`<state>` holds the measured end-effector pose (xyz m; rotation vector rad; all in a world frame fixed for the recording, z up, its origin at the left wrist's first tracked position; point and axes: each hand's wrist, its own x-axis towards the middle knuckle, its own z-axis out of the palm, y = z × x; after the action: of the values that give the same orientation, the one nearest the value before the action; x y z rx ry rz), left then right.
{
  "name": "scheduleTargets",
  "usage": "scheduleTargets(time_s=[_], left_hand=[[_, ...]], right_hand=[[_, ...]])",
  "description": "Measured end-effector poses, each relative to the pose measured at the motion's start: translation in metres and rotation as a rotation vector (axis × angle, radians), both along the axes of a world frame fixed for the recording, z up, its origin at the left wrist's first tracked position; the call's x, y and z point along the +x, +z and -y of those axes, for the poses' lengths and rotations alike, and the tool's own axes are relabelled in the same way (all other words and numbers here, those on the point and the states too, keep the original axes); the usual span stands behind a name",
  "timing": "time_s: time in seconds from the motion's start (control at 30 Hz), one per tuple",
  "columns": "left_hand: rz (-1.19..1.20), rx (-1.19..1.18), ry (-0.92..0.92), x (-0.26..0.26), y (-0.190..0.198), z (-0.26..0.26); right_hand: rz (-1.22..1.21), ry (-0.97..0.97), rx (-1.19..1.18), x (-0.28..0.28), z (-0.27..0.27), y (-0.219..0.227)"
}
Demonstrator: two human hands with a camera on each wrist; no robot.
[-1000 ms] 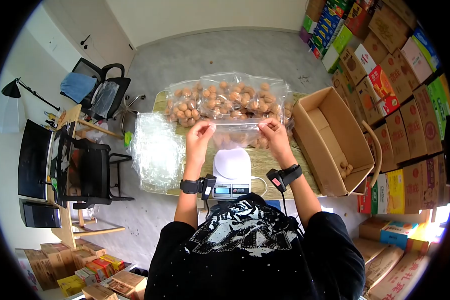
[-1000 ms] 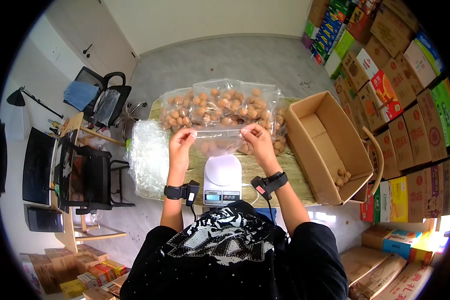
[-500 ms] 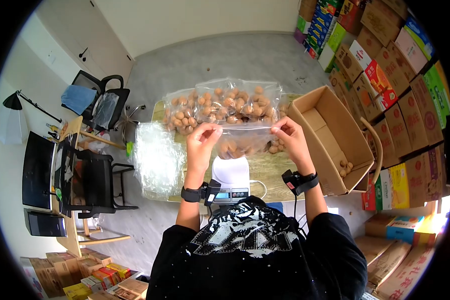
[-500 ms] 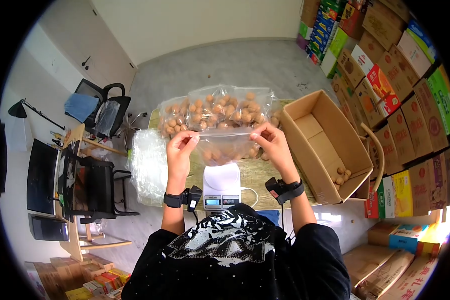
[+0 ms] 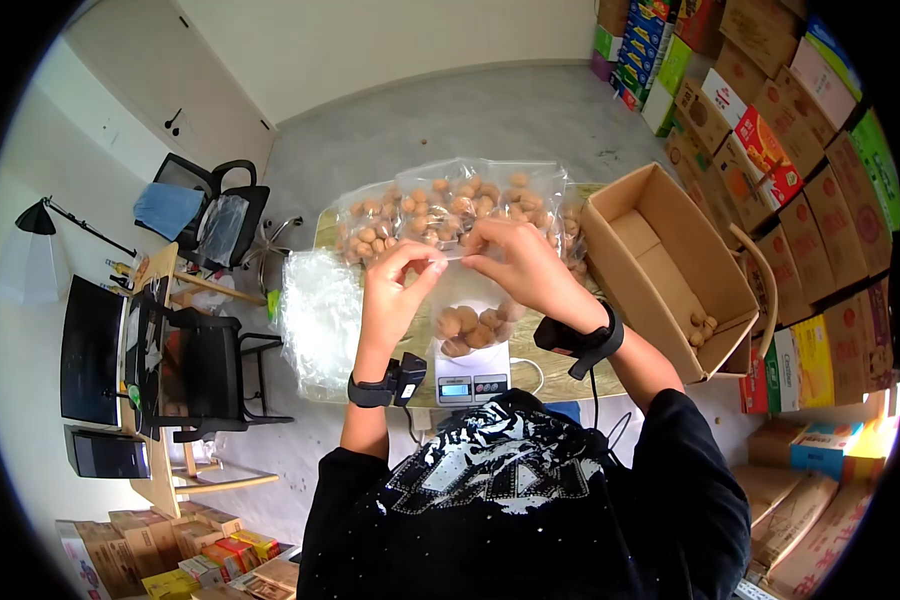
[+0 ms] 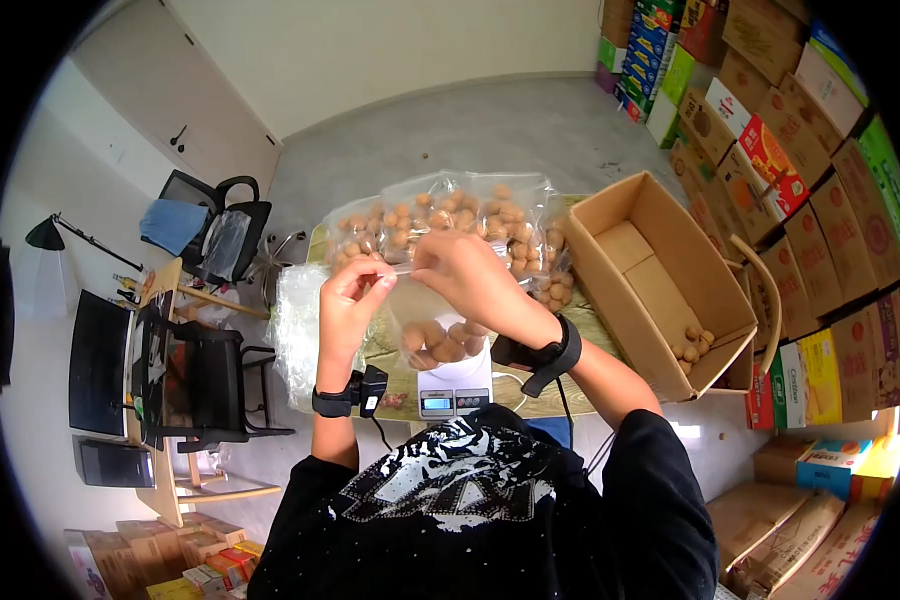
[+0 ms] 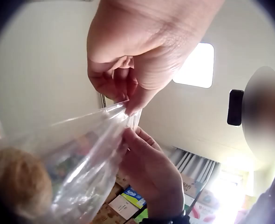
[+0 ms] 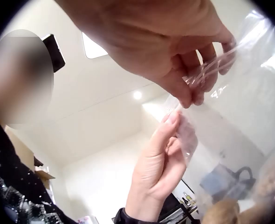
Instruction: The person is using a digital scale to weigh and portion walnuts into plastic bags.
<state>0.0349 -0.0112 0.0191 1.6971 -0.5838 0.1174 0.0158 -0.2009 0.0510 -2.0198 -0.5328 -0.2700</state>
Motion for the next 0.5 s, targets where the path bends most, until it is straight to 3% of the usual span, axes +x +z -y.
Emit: scheduleTargets(time_s=[0.23,0.5], left_hand=[[-0.005,0.129,-0.004,-0.002,0.006,0.010],[-0.050,0.180,0.011,-0.005,0.011,0.014]], right_hand=[[0.000,-0.026,-0.031,-0.003,-0.002,-0.009],[-0.231,-0.003,-0.023,-0.003,0.017,-0.006]])
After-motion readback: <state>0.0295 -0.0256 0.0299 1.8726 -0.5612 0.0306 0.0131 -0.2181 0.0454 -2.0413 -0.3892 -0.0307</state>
